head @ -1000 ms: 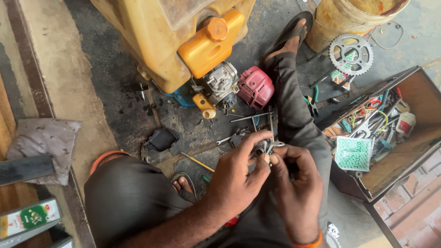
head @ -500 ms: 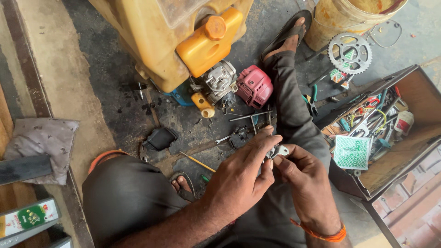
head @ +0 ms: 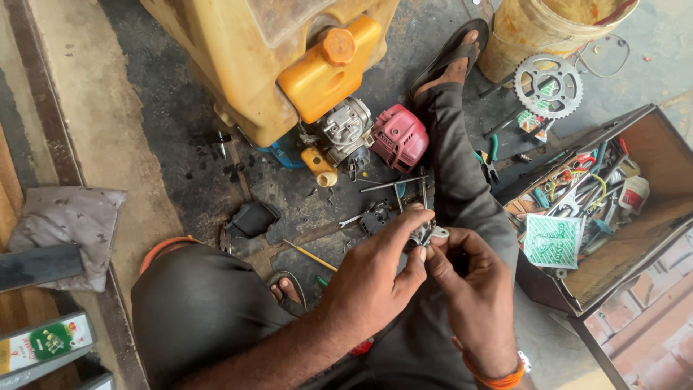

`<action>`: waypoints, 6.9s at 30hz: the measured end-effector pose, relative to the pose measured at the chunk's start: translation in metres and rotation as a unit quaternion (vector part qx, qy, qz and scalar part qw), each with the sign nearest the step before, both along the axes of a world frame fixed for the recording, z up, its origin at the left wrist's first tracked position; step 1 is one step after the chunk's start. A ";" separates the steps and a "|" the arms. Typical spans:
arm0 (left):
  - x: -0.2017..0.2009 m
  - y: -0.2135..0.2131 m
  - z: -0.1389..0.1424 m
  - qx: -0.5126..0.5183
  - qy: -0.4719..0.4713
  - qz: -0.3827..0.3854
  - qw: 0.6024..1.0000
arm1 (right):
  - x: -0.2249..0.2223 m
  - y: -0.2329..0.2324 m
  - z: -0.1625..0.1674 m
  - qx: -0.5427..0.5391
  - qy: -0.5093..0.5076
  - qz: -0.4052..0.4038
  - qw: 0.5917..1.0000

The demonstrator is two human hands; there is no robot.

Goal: The person disassembles a small carburetor using a screwdriver and a long yellow tool, removes a black rubber gasket, and reassembles the unit. The person handles the carburetor body, screws, and gasket throughout the process.

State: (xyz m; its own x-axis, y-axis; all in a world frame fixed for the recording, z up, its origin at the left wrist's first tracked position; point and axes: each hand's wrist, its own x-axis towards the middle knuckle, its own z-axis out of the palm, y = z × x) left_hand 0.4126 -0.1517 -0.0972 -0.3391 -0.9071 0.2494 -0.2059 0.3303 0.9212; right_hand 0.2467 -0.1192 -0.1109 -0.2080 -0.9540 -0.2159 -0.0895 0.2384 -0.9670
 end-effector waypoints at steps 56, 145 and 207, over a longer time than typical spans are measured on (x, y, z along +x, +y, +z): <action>0.003 -0.018 -0.016 0.497 0.301 -0.053 0.812 | -0.029 -0.001 0.005 -0.032 -0.091 0.048 0.994; -0.006 -0.022 -0.018 0.361 0.249 -0.108 0.892 | -0.014 -0.007 0.023 -0.101 0.133 0.039 0.985; 0.015 -0.017 -0.003 0.037 0.061 -0.038 0.997 | 0.001 -0.015 0.000 -0.068 -0.009 -0.031 0.997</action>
State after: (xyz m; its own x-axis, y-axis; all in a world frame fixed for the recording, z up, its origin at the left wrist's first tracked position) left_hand 0.4275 -0.1684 -0.0999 -0.3786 -0.8972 0.2273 -0.0674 0.2716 0.9600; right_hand 0.2472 -0.1344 -0.1110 -0.2647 -0.9601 -0.0903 -0.0602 0.1099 -0.9921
